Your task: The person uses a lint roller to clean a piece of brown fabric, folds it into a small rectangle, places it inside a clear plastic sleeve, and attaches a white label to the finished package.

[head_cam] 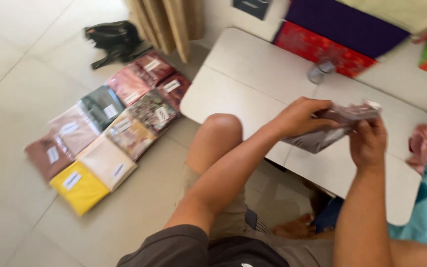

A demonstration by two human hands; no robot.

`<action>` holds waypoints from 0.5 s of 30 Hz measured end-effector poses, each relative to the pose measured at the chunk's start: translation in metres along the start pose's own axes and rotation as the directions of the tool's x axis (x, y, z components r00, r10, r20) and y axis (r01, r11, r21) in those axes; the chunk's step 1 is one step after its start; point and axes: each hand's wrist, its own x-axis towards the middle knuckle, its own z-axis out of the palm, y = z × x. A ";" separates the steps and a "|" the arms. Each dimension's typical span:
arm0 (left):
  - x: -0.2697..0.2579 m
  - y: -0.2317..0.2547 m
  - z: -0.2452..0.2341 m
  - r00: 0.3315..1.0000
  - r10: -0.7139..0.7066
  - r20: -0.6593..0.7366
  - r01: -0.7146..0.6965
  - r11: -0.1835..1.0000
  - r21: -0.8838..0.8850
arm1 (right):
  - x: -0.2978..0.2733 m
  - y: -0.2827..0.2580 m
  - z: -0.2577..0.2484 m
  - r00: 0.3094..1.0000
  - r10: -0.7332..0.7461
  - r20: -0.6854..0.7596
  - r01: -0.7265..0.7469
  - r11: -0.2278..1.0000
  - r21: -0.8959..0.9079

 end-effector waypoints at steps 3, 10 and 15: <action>0.001 0.021 -0.013 0.990 0.126 -0.068 -0.119 0.989 0.092 | -0.005 -0.028 0.021 0.992 -0.101 0.077 0.104 0.994 -0.032; -0.034 0.076 -0.049 0.941 0.264 -0.211 -0.269 0.963 0.003 | -0.026 -0.102 0.070 0.955 -0.167 0.243 0.227 0.943 -0.245; -0.075 0.123 -0.078 0.925 0.328 -0.190 -0.349 0.933 -0.092 | -0.036 -0.131 0.108 0.929 -0.134 0.345 0.262 0.896 -0.358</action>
